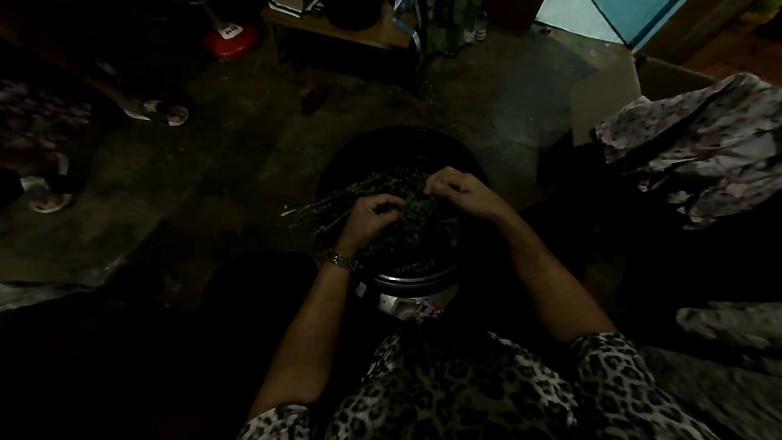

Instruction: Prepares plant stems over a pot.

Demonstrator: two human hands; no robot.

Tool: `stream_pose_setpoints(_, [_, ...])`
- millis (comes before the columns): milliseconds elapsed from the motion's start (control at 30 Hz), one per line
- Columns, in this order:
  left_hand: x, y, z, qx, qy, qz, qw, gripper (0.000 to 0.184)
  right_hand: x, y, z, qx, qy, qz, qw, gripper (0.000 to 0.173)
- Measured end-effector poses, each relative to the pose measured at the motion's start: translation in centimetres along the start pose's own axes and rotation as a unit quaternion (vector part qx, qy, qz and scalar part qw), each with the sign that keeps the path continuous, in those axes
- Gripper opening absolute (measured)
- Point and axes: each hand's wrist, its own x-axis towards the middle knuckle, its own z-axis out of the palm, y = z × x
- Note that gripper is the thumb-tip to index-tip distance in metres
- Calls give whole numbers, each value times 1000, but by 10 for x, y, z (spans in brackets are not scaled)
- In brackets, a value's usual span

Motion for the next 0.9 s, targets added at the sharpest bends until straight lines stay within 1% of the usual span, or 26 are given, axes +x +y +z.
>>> stream_pose_setpoints(33, [0,1,-1,4,-1,-2,1000,13,0,1,-1,-4,-20,-19,1000,26])
stream_pose_setpoints(100, [-1,1,-2,12,-1,5,1000,14,0,8,1,-21,-32,-46,998,21])
stream_pose_setpoints(167, [-1,0,-2,28,-9,14,999,12,1,11,4,-46,-28,-47,997,17])
stream_pose_setpoints(300, [2,-4,0,80,-63,19,995,10,0,3,5,-59,-46,-48,996,17])
stream_pose_setpoints(367, [2,-3,1,81,-83,0,993,11,0,-1,8,-57,-61,-29,996,18])
stream_pose_setpoints(467, [0,5,-1,62,-80,-40,994,11,0,-4,9,-26,-55,30,998,19])
stream_pose_setpoints(500, [-1,7,-3,50,-74,-43,995,12,0,-5,7,-12,-52,36,998,19])
stream_pose_setpoints(633, [-2,3,-9,18,-60,-14,998,15,-2,-2,1,32,-47,5,998,12])
stream_pose_setpoints(767, [-2,2,-10,13,-55,-7,998,15,-4,-4,2,43,-43,-4,998,14])
stream_pose_setpoints(833, [-2,3,-10,13,-53,-6,998,15,-4,-5,3,27,-30,-3,999,16])
stream_pose_setpoints(900, [-2,4,-11,13,-51,-8,999,15,-4,-5,3,-29,-14,-20,999,16])
